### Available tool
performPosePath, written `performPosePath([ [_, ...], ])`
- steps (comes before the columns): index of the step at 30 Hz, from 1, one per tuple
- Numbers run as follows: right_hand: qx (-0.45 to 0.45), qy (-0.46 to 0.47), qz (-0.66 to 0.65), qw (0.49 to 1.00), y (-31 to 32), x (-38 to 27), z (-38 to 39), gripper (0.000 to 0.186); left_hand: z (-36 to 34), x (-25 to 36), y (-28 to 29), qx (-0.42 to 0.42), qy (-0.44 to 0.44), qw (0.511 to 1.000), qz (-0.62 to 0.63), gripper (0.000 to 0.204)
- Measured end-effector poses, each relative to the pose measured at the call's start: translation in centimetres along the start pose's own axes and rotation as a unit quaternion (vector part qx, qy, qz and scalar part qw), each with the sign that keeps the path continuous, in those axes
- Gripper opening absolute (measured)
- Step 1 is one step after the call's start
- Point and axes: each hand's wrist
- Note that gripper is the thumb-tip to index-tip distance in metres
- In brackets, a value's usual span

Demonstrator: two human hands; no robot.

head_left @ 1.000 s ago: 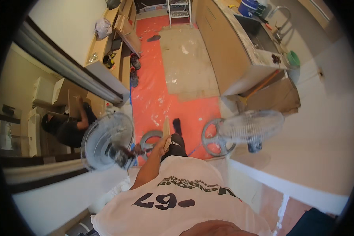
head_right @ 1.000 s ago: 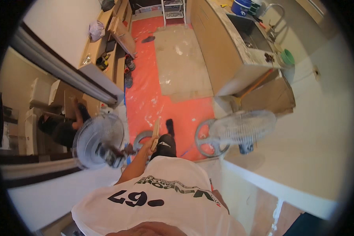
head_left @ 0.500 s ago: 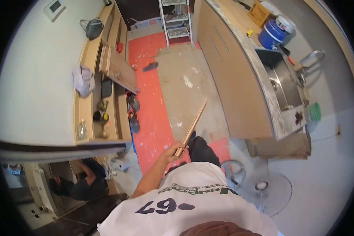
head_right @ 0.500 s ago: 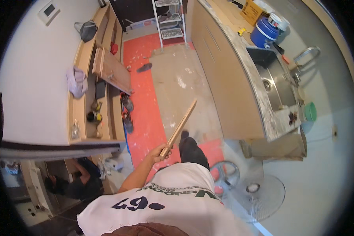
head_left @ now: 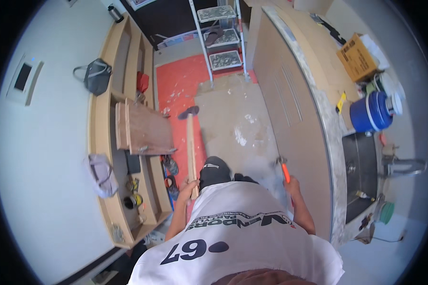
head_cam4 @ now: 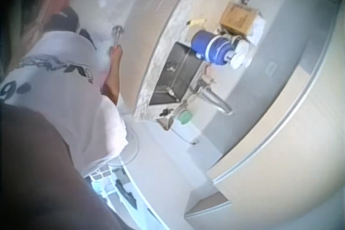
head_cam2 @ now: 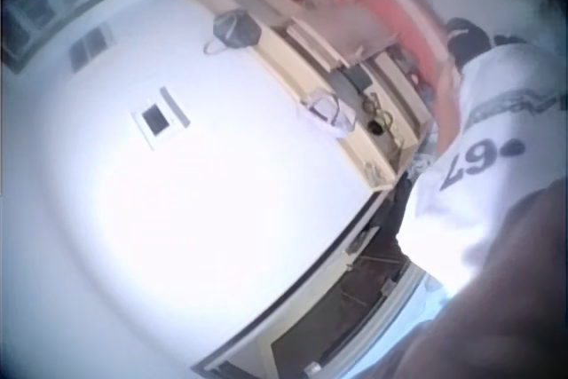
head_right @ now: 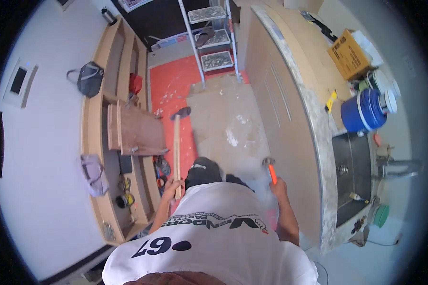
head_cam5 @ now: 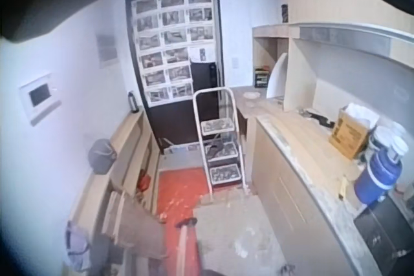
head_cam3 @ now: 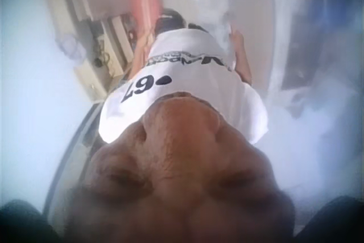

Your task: The person walks through a renovation site, climbs a stepladder, and installs white cabinet panels into an overhead cabinet frame. They use a hammer to tap the panels into place and adjust their fit.

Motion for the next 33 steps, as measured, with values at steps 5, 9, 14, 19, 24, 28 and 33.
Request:
performPosePath([
  [5,0.107,0.095,-0.156,0.977,4.5,-18.3,-13.8,0.018,-12.5,12.9,-2.5,0.03,-0.094,0.995,0.033,0.053],
  [9,0.132,0.097,-0.242,0.956,5.8,-31.4,-21.8,0.015,-24.3,26.2,-3.1,0.029,-0.183,0.976,-0.114,0.059],
  [14,0.112,0.12,-0.226,0.96,12.1,-43.6,-27.6,0.013,-37.1,42.4,-6.4,0.045,-0.232,0.914,-0.33,0.07],
  [19,0.102,0.09,-0.167,0.977,20.4,-55.6,-36.3,0.012,-53.8,51.7,-12.2,0.022,-0.166,0.894,-0.417,0.076],
  [24,0.108,0.112,-0.173,0.973,27.1,-66.3,-49.7,0.014,-67.6,56.4,-17.2,0.027,-0.159,0.853,-0.496,0.086],
  [28,0.113,0.072,-0.035,0.99,31.2,-72.3,-60.8,0.019,-73.5,59.2,-20.4,0.015,-0.023,0.863,-0.504,0.092],
  [33,0.078,0.055,-0.033,0.995,36.5,-75.5,-73.6,0.02,-68.5,66.6,-20.5,-0.114,0.111,0.804,-0.573,0.094],
])
Point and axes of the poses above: each hand's wrist, its own z-axis away from the middle knuckle, its own y-axis out of the back of the hand, x = y × z, and after that the axes turned 3 degrees about -z, right-handed
